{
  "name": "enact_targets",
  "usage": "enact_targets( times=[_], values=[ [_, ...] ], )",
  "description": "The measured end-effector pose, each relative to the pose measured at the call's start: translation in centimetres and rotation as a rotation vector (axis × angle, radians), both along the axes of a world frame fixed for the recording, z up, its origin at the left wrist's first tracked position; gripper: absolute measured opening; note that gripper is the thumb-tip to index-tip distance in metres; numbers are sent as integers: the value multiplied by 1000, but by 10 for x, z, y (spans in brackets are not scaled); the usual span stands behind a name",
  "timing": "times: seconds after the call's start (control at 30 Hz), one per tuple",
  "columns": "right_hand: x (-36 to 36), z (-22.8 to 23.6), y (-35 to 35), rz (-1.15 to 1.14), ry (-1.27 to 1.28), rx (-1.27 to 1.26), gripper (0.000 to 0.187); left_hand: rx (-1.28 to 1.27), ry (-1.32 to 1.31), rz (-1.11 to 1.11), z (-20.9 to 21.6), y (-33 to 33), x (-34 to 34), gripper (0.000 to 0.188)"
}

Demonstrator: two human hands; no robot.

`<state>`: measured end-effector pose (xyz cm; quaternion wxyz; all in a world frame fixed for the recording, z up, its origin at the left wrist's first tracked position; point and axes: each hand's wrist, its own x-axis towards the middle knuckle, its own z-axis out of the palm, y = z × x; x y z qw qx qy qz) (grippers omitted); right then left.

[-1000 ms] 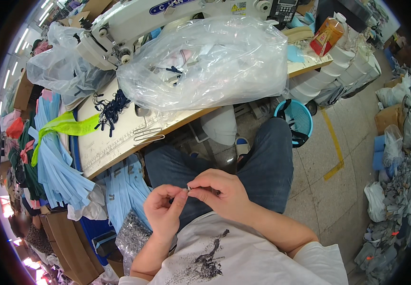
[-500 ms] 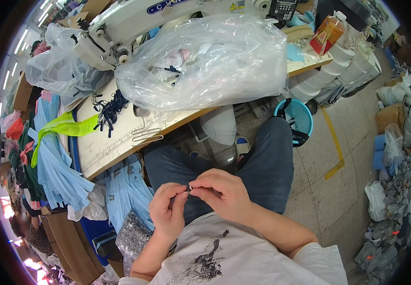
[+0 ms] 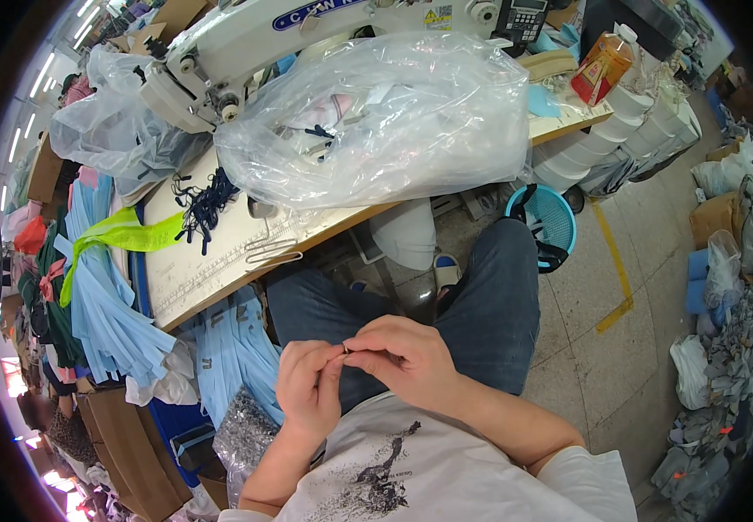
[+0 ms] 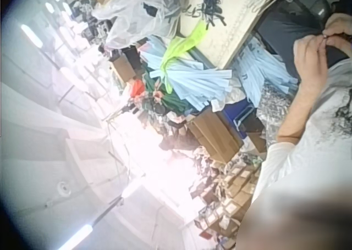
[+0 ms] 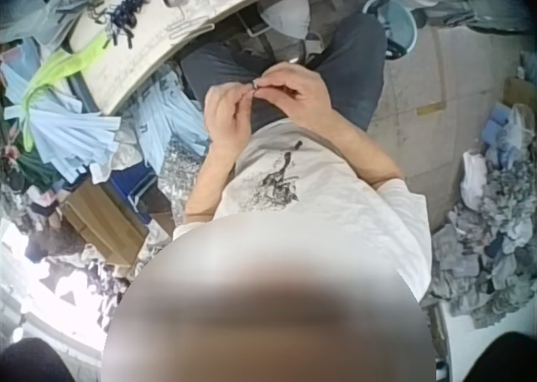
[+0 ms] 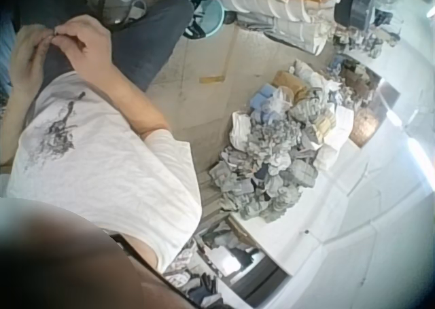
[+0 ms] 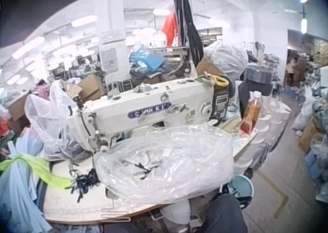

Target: Assembling small metal buckles onto thin fabric straps at a sewing workstation.

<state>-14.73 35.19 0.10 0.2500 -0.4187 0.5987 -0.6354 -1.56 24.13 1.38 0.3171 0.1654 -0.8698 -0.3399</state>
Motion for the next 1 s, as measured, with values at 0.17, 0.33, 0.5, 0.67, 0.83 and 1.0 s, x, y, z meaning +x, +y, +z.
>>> enact_targets(
  times=[0.17, 0.33, 0.5, 0.67, 0.83, 1.0],
  values=[
    [0, -7, 1, 93, -479, -3, 13, 336, 32, -34, -1, 1, 1, 22],
    [-6, 2, 4, 177, -829, 140, 11, 45, 71, -108, -3, -7, -3, 28],
    [-10, 2, 5, 194, -868, 212, 9, -76, 105, -117, -3, -10, -3, 33],
    [-6, 0, 6, 170, -891, 147, 11, 243, 194, -114, -10, -1, 2, 34],
    [-3, 5, 6, 137, -824, 100, 12, 534, 134, -357, -10, -6, 6, 33],
    [-4, 5, 10, 174, -766, 140, 12, 677, 116, -301, -12, -6, 13, 29]
  ],
)
